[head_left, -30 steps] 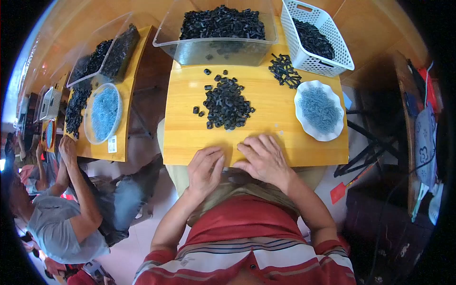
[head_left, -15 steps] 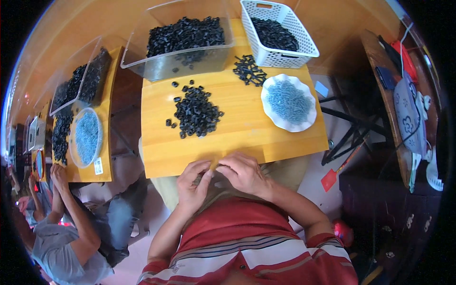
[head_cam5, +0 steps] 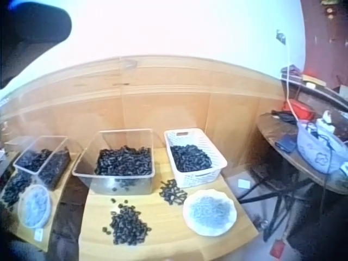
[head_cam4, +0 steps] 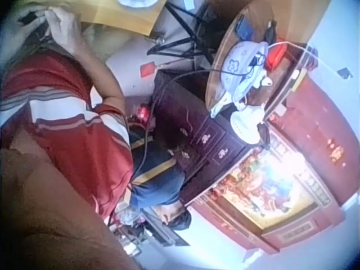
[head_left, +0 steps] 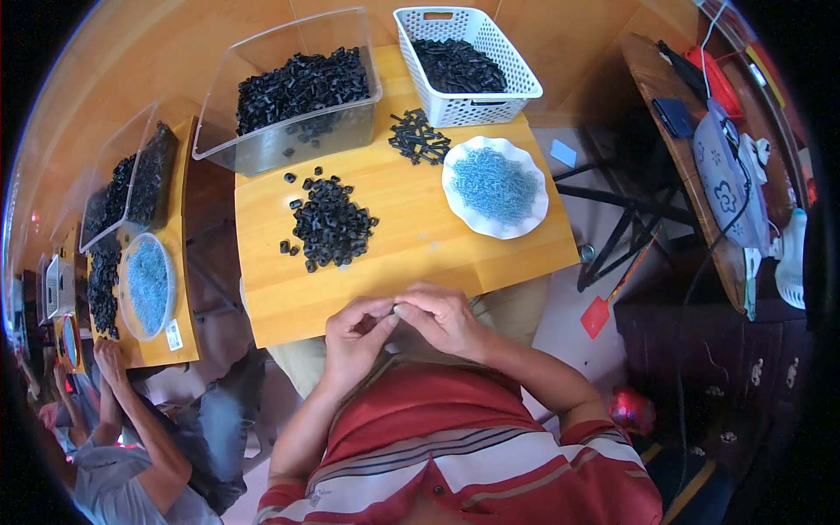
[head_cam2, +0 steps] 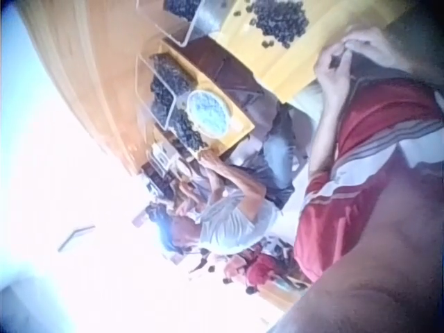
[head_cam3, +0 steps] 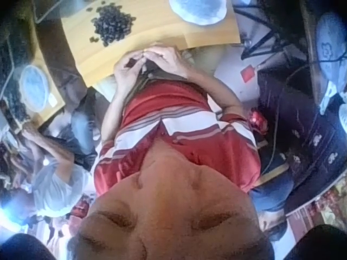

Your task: The person assembles small blue plastic components into black plastic housings by hand at a workshop table.

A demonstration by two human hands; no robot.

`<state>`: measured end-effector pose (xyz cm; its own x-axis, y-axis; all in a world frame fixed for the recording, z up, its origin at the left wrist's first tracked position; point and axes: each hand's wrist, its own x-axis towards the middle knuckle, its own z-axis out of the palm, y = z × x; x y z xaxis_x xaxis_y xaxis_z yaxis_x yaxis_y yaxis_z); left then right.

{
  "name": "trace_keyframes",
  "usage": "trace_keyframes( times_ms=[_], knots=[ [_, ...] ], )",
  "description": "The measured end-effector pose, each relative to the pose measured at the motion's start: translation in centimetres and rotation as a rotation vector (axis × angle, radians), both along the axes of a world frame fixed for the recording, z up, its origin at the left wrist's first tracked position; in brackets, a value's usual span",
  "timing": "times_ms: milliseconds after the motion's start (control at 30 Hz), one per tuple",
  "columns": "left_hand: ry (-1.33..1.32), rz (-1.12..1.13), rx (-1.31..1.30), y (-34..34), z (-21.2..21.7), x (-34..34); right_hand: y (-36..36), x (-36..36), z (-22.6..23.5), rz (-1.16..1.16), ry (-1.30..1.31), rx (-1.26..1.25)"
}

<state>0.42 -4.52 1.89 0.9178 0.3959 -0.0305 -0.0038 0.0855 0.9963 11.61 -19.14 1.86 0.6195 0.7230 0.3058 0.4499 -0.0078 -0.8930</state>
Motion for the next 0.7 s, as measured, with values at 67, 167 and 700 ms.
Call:
trace_keyframes(
  times_ms=[67,167,700],
  knots=[
    [-0.042,-0.027,0.022,0.0,-0.9,0.6,-1.1,0.9,1.8,-0.058,-0.122,-0.056],
    [-0.058,-0.083,-0.046,0.0,-1.3,1.1,-4.1,4.7,2.3,-0.198,-0.709,-0.197],
    [0.019,-0.168,-0.315,-0.6,-2.5,0.8,-9.2,9.7,1.6,-0.45,-0.539,-0.666]
  ],
)
